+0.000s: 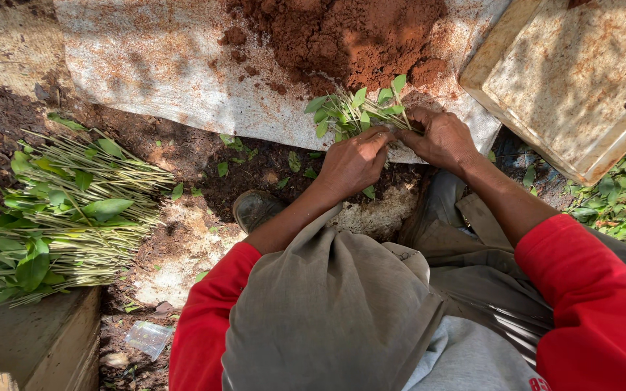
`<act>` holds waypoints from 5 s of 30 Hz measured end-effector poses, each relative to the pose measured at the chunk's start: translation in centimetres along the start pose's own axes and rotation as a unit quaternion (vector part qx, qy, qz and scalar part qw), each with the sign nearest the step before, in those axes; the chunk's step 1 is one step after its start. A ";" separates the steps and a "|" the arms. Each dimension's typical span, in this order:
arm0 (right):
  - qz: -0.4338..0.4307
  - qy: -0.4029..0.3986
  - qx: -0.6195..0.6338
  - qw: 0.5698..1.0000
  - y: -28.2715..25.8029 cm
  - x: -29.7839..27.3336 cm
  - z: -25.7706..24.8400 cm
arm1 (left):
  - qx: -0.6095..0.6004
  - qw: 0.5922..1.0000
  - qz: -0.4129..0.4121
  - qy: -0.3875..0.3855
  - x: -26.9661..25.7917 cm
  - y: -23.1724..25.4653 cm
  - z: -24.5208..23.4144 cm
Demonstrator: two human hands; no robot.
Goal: The person gathers small bundles of green plant stems and wraps the base of each bundle with a clump of reddish-brown soil. The person then places the soil-wrapped bundles into a white plastic tray.
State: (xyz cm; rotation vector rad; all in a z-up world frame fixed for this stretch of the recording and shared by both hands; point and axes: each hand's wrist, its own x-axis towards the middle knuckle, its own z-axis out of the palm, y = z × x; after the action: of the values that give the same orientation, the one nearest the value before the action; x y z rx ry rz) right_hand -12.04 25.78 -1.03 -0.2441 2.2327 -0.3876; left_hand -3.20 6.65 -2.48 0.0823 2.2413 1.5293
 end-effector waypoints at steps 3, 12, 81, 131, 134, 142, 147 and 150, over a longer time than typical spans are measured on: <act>0.003 -0.021 0.010 1.000 1.6 0.5 0.8 | -0.020 1.000 -0.001 0.007 -0.3 1.1 -1.1; -0.045 -0.048 0.200 0.978 3.2 1.3 1.0 | -0.019 0.999 0.009 0.026 -0.2 0.9 -1.0; 0.007 0.070 0.647 0.760 -18.3 -0.4 4.1 | -0.467 0.824 0.005 0.321 -4.1 -1.3 -7.5; -0.249 0.180 -0.635 0.709 -23.9 16.8 2.7 | -0.456 0.801 -0.045 0.385 -8.7 -9.0 -11.1; -0.271 0.191 -0.610 0.719 -24.9 17.0 2.2 | -0.467 0.794 -0.035 0.389 -8.6 -9.0 -11.3; -0.260 -0.002 0.079 0.962 -28.4 7.8 -2.7 | -0.526 0.754 -0.017 0.393 -6.4 -9.2 -11.3; -0.284 -0.031 0.199 0.938 -23.4 8.9 0.5 | -0.646 0.674 0.030 0.357 -3.9 -9.4 -10.7; -0.241 -0.039 0.235 0.941 -23.7 7.0 2.0 | -0.652 0.671 0.026 0.352 -3.5 -9.0 -10.8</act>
State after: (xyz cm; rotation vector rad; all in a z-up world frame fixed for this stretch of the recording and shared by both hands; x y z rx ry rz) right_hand -13.88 1.18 1.16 -0.5382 1.9139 -1.1340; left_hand -2.40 -7.34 -6.24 -1.0034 0.8829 3.1448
